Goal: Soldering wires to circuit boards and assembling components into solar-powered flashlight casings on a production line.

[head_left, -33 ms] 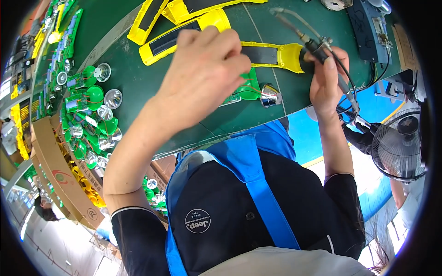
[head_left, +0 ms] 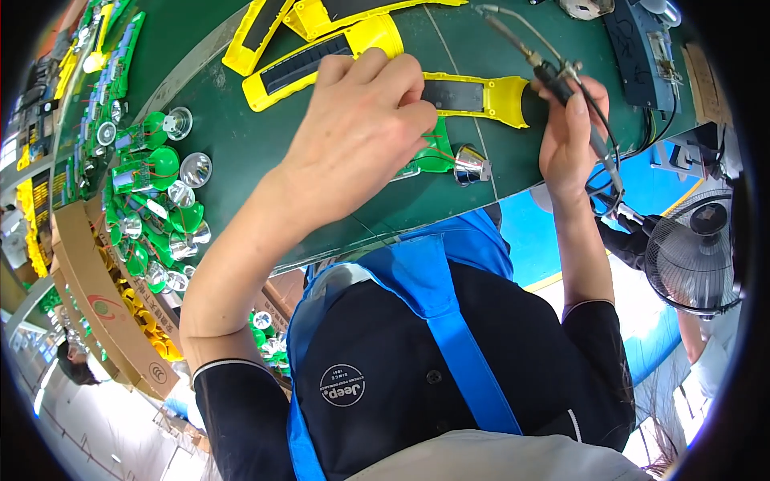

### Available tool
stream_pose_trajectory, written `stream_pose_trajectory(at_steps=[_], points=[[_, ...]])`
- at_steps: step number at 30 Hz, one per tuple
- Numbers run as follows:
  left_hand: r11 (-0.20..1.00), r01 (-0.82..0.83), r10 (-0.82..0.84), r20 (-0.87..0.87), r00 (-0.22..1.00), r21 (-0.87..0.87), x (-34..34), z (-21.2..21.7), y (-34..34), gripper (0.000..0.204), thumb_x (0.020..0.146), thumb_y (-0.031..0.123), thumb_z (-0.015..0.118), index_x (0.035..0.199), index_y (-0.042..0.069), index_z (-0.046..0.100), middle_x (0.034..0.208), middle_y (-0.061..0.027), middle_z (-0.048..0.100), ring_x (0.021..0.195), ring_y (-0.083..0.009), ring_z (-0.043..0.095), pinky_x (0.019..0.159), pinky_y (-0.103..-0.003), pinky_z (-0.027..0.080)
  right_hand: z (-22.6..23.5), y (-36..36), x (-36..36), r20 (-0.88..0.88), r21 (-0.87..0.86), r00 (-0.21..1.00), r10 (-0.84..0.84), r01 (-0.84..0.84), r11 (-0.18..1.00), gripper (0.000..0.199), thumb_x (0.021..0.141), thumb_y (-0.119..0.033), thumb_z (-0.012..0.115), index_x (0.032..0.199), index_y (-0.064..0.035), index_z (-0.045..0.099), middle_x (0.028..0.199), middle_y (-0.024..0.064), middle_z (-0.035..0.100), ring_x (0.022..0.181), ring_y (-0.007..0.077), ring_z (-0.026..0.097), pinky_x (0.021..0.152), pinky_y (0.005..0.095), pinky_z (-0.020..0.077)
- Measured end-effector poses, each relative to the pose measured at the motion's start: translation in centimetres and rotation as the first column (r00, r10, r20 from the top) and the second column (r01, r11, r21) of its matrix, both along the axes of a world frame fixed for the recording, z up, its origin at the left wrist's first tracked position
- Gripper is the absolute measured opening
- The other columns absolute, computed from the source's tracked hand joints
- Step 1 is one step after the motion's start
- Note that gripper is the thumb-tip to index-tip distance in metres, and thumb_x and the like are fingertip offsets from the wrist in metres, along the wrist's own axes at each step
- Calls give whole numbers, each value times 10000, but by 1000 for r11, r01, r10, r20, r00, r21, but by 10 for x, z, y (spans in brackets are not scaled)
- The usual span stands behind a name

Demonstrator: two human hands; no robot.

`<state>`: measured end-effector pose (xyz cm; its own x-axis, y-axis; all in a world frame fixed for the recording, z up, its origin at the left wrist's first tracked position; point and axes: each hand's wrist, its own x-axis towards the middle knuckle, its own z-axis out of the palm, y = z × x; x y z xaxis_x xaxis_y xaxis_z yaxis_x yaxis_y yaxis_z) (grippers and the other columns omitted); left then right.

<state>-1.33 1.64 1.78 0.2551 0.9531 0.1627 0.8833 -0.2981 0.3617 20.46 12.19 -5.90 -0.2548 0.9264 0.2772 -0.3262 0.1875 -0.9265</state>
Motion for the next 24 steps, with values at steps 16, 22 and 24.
stream_pose_trajectory(at_steps=[16,22,24], points=[[934,-303,272,173,947,189,34,-38,-4,107,694,63,634,796,76,604,726,-61,549,758,-237,549,717,-363,405,9,-19,-28,-193,-270,955,223,-271,924,255,947,-238,447,1103,-36,440,964,121,567,924,219,547,911,417,408],[975,-208,209,8,978,-79,26,-16,11,105,719,37,580,815,36,622,760,-112,563,755,-269,581,685,-368,446,16,45,29,-115,-344,851,513,-518,783,205,866,-187,512,906,14,513,796,148,584,723,191,533,763,322,443],[973,-174,172,-32,985,-151,25,-13,17,116,720,33,577,825,27,626,766,-124,571,748,-281,588,684,-375,455,25,50,29,-26,-333,844,536,-513,791,208,855,-194,531,875,12,520,706,109,570,687,166,543,706,287,443]])
